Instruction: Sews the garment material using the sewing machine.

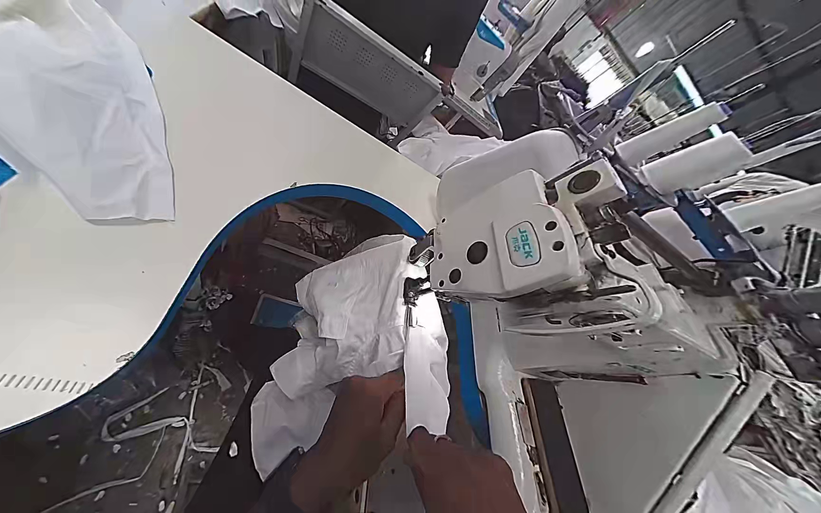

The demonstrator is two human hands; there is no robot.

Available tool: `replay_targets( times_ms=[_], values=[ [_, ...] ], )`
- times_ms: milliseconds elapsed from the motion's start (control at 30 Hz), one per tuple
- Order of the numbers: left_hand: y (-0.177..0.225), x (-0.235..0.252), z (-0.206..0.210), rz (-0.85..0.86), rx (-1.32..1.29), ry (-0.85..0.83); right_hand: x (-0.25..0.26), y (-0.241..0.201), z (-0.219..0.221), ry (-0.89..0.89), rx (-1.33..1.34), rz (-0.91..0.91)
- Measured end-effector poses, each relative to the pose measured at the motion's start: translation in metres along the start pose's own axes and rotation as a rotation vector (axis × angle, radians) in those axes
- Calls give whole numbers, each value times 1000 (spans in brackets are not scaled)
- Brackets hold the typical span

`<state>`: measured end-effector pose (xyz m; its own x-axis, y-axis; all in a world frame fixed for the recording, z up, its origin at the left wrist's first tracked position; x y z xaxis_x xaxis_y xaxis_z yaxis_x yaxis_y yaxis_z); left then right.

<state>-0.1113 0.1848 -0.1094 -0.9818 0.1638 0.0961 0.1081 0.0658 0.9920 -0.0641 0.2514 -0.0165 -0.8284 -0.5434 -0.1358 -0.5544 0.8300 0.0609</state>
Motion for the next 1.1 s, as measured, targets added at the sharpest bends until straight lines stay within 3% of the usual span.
replay_targets(
  times_ms=[67, 133, 267, 333, 500, 667, 800, 1100],
  values=[
    [-5, 6, -2, -123, -99, -94, -7, 10, 0, 23, 42, 71],
    [-6, 4, -6, -186, -65, -60, -16, 21, 7, 17, 119, 138],
    [15, -5, -9, 69, 241, 318, -30, 36, 18, 96, 305, 117],
    [24, -9, -9, 119, 312, 397, -34, 45, 3, 192, 327, 96],
    [30, -33, -4, 96, 331, 227, -40, 40, -10, 140, -41, 94],
    [23, -28, -1, 163, 287, 298, -24, 13, 11, 149, 41, 112],
    [27, -26, -7, 108, 305, 273, -31, 21, 15, -28, 118, 119],
    [28, -20, -13, 179, 365, 254, -22, 25, 17, 78, 203, 60]
  ],
)
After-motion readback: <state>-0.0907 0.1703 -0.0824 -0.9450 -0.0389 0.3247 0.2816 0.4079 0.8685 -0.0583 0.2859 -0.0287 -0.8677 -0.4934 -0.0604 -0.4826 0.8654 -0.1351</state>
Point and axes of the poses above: each hand's wrist, its own x-axis towards the middle knuckle, its own z-axis out of the palm, y = z × x, the point moved 8 cm from there along x, towards the middle knuckle, and after that the axes turned 9 degrees about -z, right-handed, at the moved point
